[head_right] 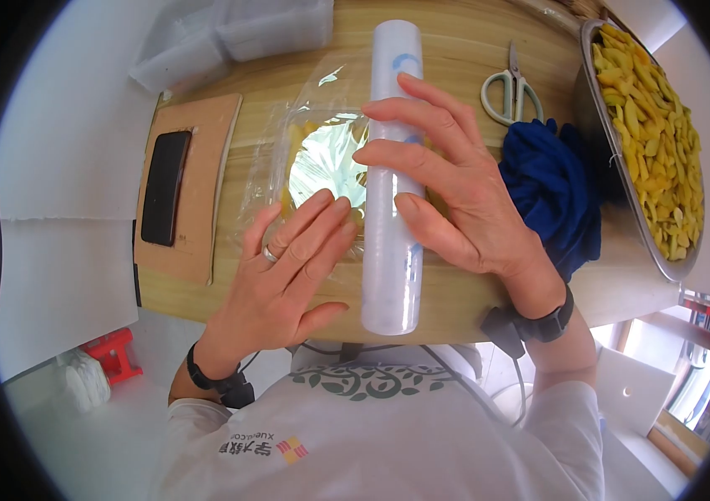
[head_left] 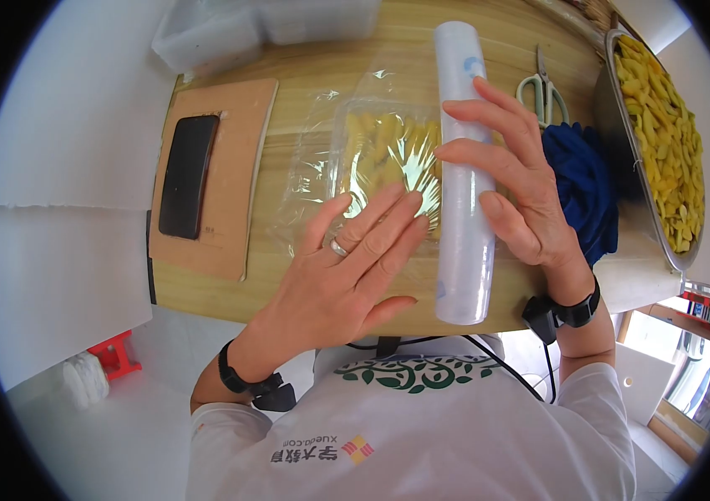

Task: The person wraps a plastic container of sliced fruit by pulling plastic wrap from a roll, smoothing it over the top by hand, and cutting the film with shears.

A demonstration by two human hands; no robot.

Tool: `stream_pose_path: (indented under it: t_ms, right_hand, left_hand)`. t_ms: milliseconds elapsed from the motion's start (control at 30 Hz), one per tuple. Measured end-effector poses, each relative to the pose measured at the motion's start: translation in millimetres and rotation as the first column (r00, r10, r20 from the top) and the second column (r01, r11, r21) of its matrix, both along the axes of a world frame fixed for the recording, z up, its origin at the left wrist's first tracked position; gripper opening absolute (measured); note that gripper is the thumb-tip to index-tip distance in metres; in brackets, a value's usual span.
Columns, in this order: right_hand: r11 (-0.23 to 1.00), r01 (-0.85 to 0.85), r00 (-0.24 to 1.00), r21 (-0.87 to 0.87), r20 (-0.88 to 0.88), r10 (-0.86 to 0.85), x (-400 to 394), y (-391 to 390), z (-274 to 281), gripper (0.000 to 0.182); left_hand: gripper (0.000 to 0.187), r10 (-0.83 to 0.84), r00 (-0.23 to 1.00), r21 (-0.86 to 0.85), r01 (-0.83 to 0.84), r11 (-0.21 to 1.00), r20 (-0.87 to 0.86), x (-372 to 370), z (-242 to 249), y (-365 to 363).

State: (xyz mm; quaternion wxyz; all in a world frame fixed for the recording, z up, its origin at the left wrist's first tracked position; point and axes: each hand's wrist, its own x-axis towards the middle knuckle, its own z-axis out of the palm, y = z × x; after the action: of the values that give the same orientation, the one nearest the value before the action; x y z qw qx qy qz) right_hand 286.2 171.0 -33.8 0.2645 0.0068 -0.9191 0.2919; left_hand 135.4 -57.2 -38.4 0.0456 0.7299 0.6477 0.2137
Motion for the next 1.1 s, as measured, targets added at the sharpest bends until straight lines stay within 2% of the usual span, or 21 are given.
stream_pose_path:
  t_ms: [67,133,233,267,333,633,767,867,933,967,1033,1067,1100]
  right_hand:
    - [1.0,0.0,1.0,0.009,-0.001,0.0,0,0,0,0.04]
    - [1.0,-0.001,1.0,0.007,-0.003,0.001,0,1,0,0.04]
    - [1.0,-0.001,1.0,0.001,-0.004,0.001,0,0,-1,0.04]
    - [1.0,0.002,1.0,0.0,-0.004,-0.002,0,0,0,0.04]
    - [1.0,0.003,1.0,0.002,-0.005,-0.003,1,1,0,0.04]
    - [1.0,0.008,1.0,0.017,-0.01,-0.008,0,1,-2,0.041]
    - [0.999,0.008,1.0,0.033,-0.016,-0.007,-1,1,-3,0.042]
    - [0.999,0.014,1.0,0.034,-0.013,-0.014,0,1,-3,0.042]
    - [0.999,0.027,1.0,0.034,0.002,-0.028,0,1,-4,0.045]
    - [0.999,0.04,0.999,0.034,0.018,-0.041,0,1,-4,0.051]
    - [0.999,0.037,0.999,0.038,0.015,-0.037,0,2,-6,0.051]
    - [0.998,0.032,0.999,0.045,0.011,-0.033,0,3,-6,0.051]
    - [0.998,0.032,0.999,0.047,0.009,-0.032,0,3,-5,0.051]
  left_hand:
    - [0.07,-0.02,1.0,-0.01,0.021,1.0,0.024,-3,2,-3]
    - [0.061,-0.113,0.987,0.005,0.113,0.994,0.113,-11,4,-5]
    - [0.057,-0.051,0.987,0.067,0.041,0.997,0.155,-29,10,-4]
    - [0.057,-0.049,0.987,0.065,0.04,0.997,0.155,-32,10,-4]
    - [0.053,-0.024,1.0,0.03,0.023,0.999,0.013,-35,8,-4]
    - [0.047,-0.036,0.996,0.077,0.03,0.997,0.084,-2,-9,-25]
    - [0.048,-0.07,0.996,0.074,0.065,0.995,0.062,-6,-4,-27]
    - [0.048,-0.128,0.987,0.082,0.12,0.989,0.102,-15,4,-26]
    - [0.052,-0.175,0.952,0.063,0.165,0.984,0.252,-26,15,-27]
    - [0.052,-0.177,0.951,0.06,0.167,0.984,0.252,-31,19,-22]
    - [0.054,-0.051,0.959,0.111,0.021,0.994,0.278,-41,23,-9]
    - [0.054,-0.05,0.96,0.112,0.019,0.994,0.277,-42,21,-5]
    - [0.051,-0.017,0.987,0.078,0.005,0.997,0.16,-41,19,1]
